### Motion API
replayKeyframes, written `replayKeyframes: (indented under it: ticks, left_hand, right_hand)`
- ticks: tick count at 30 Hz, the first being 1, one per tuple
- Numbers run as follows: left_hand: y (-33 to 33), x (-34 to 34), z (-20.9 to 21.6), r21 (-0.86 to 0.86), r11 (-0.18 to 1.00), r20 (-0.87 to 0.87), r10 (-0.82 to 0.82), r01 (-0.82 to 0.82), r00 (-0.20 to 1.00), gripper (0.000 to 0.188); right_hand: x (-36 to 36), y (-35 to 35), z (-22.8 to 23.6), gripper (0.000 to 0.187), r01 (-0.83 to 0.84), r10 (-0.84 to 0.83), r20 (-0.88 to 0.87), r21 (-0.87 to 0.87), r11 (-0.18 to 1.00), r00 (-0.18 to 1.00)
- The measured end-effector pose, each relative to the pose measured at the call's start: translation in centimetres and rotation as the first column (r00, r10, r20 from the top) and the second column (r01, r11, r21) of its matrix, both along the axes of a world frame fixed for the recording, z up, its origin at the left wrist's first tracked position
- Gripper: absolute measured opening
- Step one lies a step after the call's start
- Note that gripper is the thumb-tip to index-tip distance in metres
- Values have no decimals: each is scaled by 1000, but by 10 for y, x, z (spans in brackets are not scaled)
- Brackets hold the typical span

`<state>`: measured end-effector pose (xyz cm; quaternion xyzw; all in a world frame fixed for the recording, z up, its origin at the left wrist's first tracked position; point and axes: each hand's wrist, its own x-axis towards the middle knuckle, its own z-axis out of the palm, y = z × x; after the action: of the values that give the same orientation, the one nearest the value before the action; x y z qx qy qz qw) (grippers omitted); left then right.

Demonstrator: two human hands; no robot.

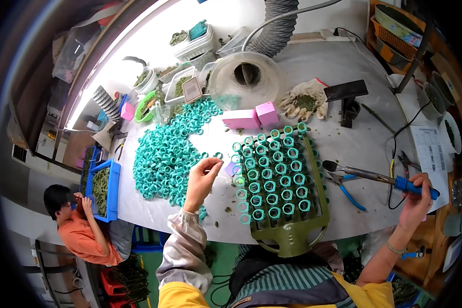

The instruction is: The person places small green rings into circular slots on a large green holder, using a soldering iron to secure them and then picking up the holder to look at the work.

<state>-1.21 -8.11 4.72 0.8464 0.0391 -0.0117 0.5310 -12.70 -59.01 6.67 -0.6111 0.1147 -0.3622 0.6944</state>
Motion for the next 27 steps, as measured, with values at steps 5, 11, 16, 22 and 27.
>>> replayKeyframes:
  ticks: [5,11,16,22,27]
  left_hand:
    - [-20,11,1,68,994,132,-95,86,987,15]
    - [28,47,-19,455,889,264,-78,-52,961,21]
    - [32,53,-47,657,745,242,-351,114,904,32]
    - [38,44,-39,504,862,188,-49,-54,981,26]
    - [-24,31,17,-70,997,121,-36,44,992,25]
  right_hand:
    - [-2,1,4,26,17,-18,-6,-9,1000,1000]
    - [-1,5,6,26,20,-20,-19,15,1000,1000]
    - [-1,4,7,26,-1,2,-16,20,1000,1000]
    - [0,3,2,27,30,-29,-14,30,999,999]
    - [13,12,-2,27,-30,30,29,16,999,999]
